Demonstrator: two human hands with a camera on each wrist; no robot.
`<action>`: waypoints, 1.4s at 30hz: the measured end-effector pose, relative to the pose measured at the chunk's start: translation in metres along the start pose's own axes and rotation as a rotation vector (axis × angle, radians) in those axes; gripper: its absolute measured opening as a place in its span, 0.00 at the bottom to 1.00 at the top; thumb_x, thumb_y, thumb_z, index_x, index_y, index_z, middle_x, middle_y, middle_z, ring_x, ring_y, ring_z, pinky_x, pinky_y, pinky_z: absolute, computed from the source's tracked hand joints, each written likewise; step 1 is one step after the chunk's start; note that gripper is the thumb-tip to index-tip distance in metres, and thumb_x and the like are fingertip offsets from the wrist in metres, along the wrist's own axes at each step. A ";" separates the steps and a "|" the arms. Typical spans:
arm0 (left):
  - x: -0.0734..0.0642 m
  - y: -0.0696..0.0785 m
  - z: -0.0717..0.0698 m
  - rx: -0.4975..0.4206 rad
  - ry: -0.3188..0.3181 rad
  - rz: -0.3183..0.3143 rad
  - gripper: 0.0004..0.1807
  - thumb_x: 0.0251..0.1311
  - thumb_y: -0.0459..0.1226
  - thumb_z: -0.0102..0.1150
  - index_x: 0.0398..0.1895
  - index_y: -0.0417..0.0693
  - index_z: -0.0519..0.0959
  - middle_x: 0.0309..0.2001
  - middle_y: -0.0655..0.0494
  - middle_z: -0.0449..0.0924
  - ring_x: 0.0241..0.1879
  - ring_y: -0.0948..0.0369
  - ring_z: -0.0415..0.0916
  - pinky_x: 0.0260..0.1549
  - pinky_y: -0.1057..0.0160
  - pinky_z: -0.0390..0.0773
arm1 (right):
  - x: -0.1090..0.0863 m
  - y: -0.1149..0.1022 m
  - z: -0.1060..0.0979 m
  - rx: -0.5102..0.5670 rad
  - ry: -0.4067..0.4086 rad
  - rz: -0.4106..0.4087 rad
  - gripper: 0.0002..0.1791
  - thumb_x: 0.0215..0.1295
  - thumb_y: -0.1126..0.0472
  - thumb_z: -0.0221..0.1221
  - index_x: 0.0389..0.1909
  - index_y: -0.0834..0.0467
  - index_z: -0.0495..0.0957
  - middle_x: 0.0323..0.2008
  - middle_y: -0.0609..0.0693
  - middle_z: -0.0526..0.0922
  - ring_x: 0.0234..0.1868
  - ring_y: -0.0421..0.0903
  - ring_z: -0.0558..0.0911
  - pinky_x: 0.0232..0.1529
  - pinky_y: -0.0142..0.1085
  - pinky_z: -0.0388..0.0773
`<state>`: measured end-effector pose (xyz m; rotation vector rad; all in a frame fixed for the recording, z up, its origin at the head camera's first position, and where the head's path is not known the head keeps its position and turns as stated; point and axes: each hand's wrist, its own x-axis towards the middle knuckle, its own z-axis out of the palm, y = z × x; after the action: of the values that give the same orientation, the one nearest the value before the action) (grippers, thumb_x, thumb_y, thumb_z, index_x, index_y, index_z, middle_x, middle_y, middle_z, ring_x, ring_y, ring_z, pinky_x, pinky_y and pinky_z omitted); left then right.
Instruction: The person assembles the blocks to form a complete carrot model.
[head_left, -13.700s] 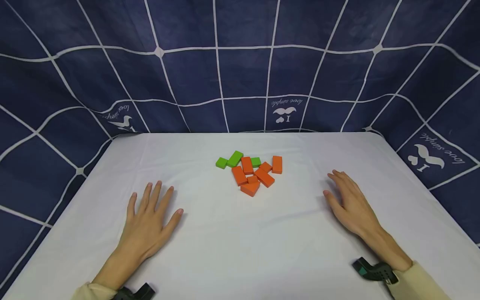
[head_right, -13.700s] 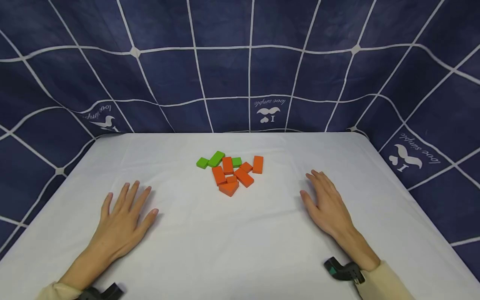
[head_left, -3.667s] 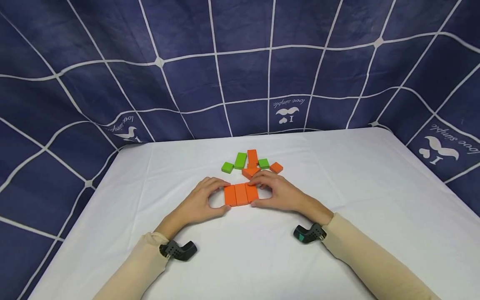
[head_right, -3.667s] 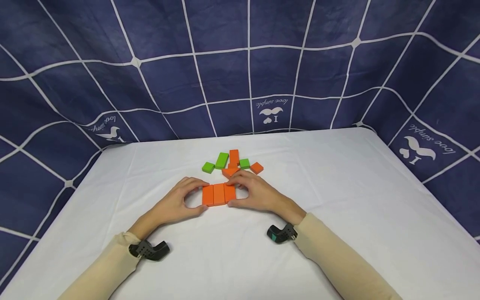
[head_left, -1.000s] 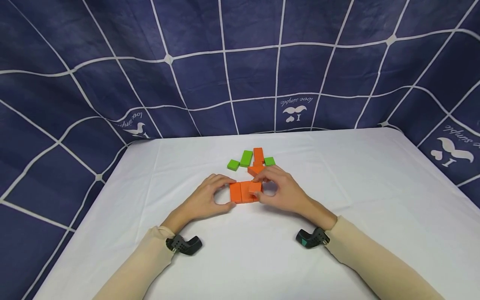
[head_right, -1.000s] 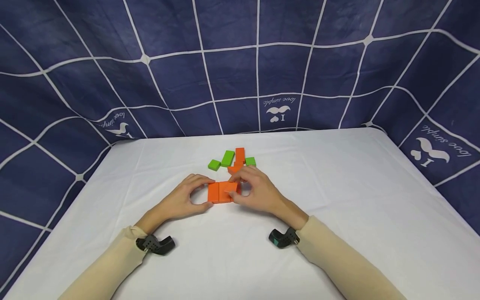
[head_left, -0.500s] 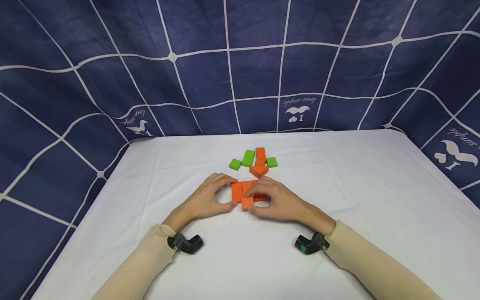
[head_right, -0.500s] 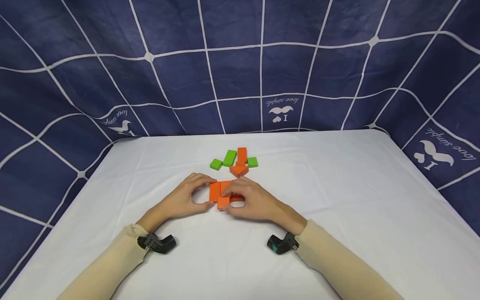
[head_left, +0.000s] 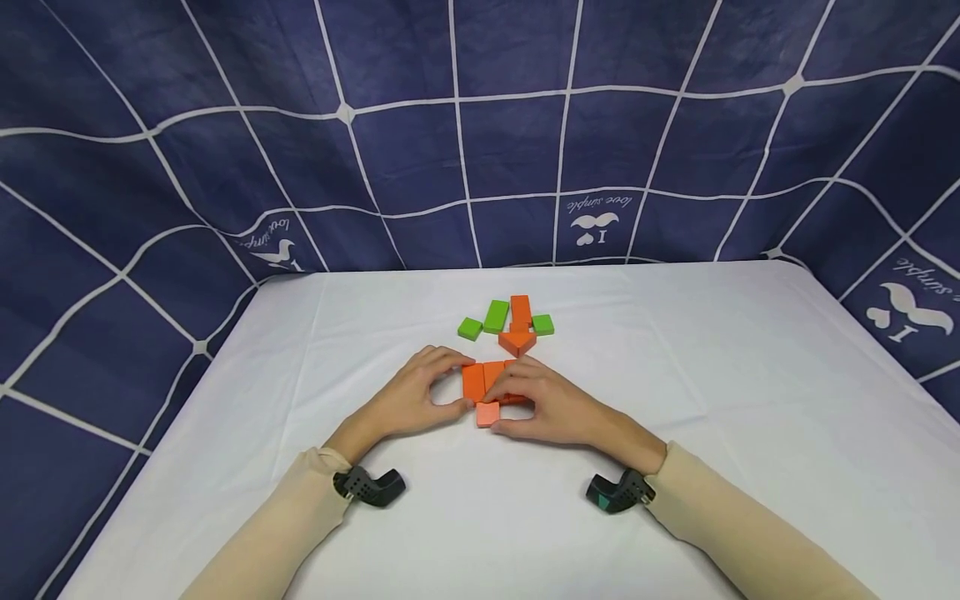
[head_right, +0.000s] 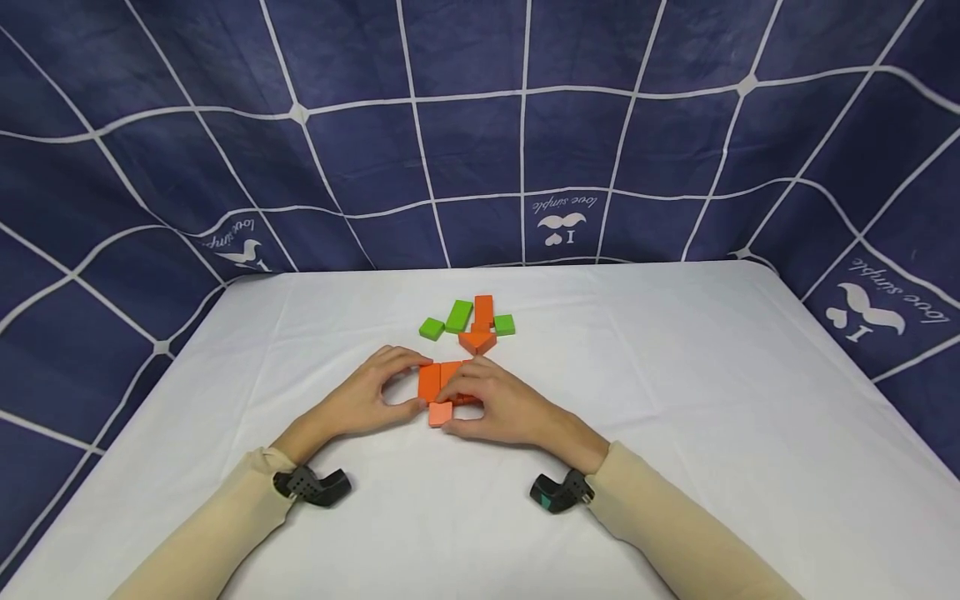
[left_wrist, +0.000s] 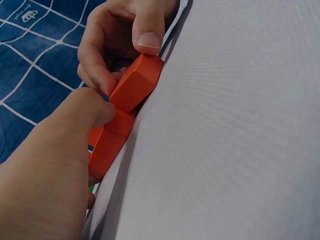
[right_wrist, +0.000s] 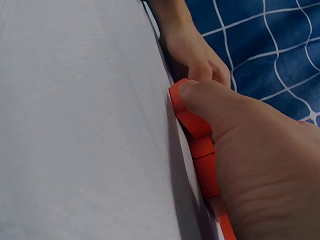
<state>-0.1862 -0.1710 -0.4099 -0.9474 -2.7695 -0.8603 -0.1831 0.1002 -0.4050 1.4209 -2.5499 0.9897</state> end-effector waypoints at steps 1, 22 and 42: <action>0.000 0.000 0.000 -0.003 0.002 0.002 0.31 0.58 0.51 0.69 0.65 0.56 0.78 0.61 0.60 0.78 0.60 0.60 0.70 0.63 0.48 0.72 | 0.000 0.000 0.000 -0.005 0.004 -0.003 0.15 0.62 0.48 0.72 0.49 0.44 0.86 0.47 0.35 0.81 0.53 0.35 0.76 0.62 0.39 0.74; -0.001 -0.001 0.001 -0.005 0.003 -0.006 0.30 0.58 0.50 0.69 0.65 0.57 0.79 0.61 0.61 0.78 0.60 0.61 0.70 0.63 0.49 0.72 | 0.002 0.002 -0.001 0.074 0.052 0.022 0.11 0.65 0.52 0.70 0.47 0.46 0.87 0.45 0.34 0.83 0.50 0.36 0.78 0.58 0.39 0.75; -0.001 -0.001 0.001 -0.001 0.010 -0.002 0.31 0.58 0.52 0.70 0.65 0.57 0.79 0.61 0.60 0.78 0.61 0.60 0.70 0.64 0.49 0.71 | 0.020 0.035 -0.015 0.011 0.358 0.131 0.15 0.65 0.59 0.69 0.52 0.55 0.86 0.45 0.46 0.86 0.49 0.44 0.77 0.52 0.42 0.77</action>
<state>-0.1861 -0.1720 -0.4118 -0.9383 -2.7620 -0.8639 -0.2252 0.1070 -0.4034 0.9800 -2.3948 1.1583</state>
